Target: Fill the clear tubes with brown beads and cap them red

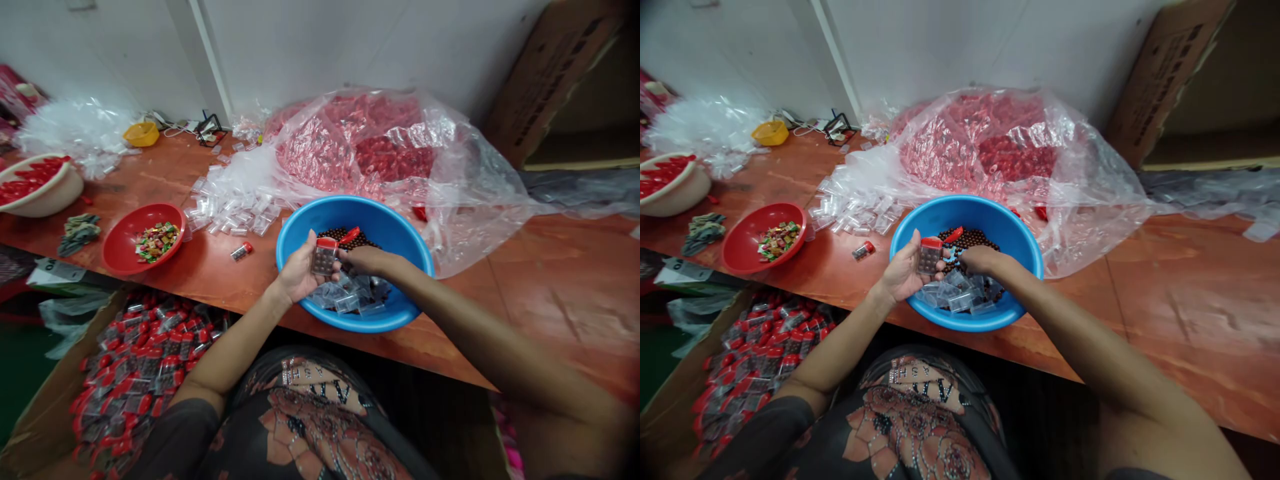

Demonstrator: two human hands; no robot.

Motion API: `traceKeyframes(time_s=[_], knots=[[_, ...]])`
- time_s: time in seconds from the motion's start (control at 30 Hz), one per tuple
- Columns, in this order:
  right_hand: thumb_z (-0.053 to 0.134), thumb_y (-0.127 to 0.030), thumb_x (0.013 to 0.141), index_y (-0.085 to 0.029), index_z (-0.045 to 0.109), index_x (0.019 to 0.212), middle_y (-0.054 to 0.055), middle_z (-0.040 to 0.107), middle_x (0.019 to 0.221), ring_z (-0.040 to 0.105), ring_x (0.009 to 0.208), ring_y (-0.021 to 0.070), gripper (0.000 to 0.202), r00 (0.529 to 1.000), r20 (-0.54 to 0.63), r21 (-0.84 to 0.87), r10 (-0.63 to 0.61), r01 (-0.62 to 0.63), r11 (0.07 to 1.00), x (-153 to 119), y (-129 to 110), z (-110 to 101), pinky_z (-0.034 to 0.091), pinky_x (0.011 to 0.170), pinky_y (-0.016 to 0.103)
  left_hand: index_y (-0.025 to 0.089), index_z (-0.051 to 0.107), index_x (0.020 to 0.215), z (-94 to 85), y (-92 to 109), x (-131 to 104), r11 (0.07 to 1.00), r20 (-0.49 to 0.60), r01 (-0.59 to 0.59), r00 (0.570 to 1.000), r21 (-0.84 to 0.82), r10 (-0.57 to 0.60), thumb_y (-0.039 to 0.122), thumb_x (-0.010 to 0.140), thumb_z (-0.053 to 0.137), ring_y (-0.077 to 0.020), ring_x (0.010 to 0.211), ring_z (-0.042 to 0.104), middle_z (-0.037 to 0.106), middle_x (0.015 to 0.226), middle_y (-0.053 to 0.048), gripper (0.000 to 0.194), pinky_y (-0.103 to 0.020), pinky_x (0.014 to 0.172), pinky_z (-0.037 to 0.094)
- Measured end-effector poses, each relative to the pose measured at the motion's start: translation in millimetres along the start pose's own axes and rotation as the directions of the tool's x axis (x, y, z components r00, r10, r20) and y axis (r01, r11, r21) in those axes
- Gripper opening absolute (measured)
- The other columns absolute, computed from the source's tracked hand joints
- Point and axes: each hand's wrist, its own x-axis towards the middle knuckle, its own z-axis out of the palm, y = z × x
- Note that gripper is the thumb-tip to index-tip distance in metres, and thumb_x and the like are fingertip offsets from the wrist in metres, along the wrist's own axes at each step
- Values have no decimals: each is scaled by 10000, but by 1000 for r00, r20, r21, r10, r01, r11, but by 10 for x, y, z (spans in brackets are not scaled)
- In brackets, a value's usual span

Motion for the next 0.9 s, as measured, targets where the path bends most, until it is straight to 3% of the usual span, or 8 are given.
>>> traceKeyframes(time_s=[0.13, 0.23, 0.27, 0.33, 0.4, 0.63, 0.73, 0.9], knots=[[649, -104, 694, -189, 762, 842, 66, 757, 770, 674, 657, 197, 204, 994, 111, -34, 2, 1, 999, -101, 65, -171, 448, 608, 266, 129, 658, 987, -70, -51, 18, 999, 19, -40, 999, 20, 39, 536, 932, 544, -141, 624, 667, 722, 847, -86, 426, -253, 534, 535], [574, -178, 833, -182, 732, 1062, 99, 760, 1021, 695, 885, 221, 278, 989, -122, 67, 78, -70, 995, -294, 50, -329, 500, 774, 314, 127, 664, 979, -95, -103, 32, 995, 34, -75, 997, 59, 73, 533, 915, 573, -138, 626, 662, 720, 840, -82, 421, -250, 533, 526], [565, -234, 872, -184, 718, 1096, 96, 752, 1060, 689, 928, 223, 276, 948, -287, 178, 139, -90, 980, -380, 11, -376, 510, 817, 337, 131, 665, 974, -95, -124, 37, 993, 34, -89, 996, 79, 86, 530, 918, 568, -138, 625, 659, 719, 834, -79, 415, -250, 533, 522], [605, -361, 886, -206, 715, 1092, 68, 751, 1040, 688, 926, 215, 280, 768, -565, 440, 301, -27, 897, -557, -126, -449, 530, 848, 369, 141, 664, 966, -82, -171, 49, 987, 33, -102, 995, 122, 98, 528, 927, 552, -139, 627, 652, 717, 828, -74, 405, -255, 536, 515], [663, -426, 855, -243, 737, 1021, 34, 755, 967, 690, 881, 201, 258, 662, -651, 560, 372, 88, 824, -704, -315, -484, 541, 854, 383, 154, 663, 970, -58, -228, 65, 982, 29, -98, 995, 164, 94, 536, 928, 546, -136, 619, 641, 713, 818, -64, 402, -254, 531, 503], [600, -402, 922, -292, 768, 907, 32, 753, 905, 643, 960, 233, 202, 786, -613, 384, 78, 210, 899, -823, -718, -441, 495, 914, 458, 153, 647, 930, 18, -400, 103, 968, 77, -91, 994, 235, 75, 599, 879, 586, -127, 569, 605, 633, 660, -14, 453, -224, 483, 455], [547, -392, 951, -302, 738, 1044, 40, 718, 1137, 609, 1119, 242, 230, 773, -635, 320, 9, 252, 913, -889, -699, -437, 446, 1021, 479, 151, 654, 939, 45, -376, 77, 974, 82, -76, 995, 213, 60, 607, 884, 572, -125, 575, 608, 648, 698, -27, 466, -223, 480, 446], [519, -457, 958, -261, 677, 1092, 53, 695, 1054, 645, 998, 211, 285, 530, -724, 570, 442, 97, 816, -1068, -638, -309, 504, 947, 412, 162, 646, 1006, 89, -310, 39, 993, 104, -49, 994, 106, 38, 581, 904, 554, -130, 611, 625, 691, 818, -59, 442, -247, 519, 483]])
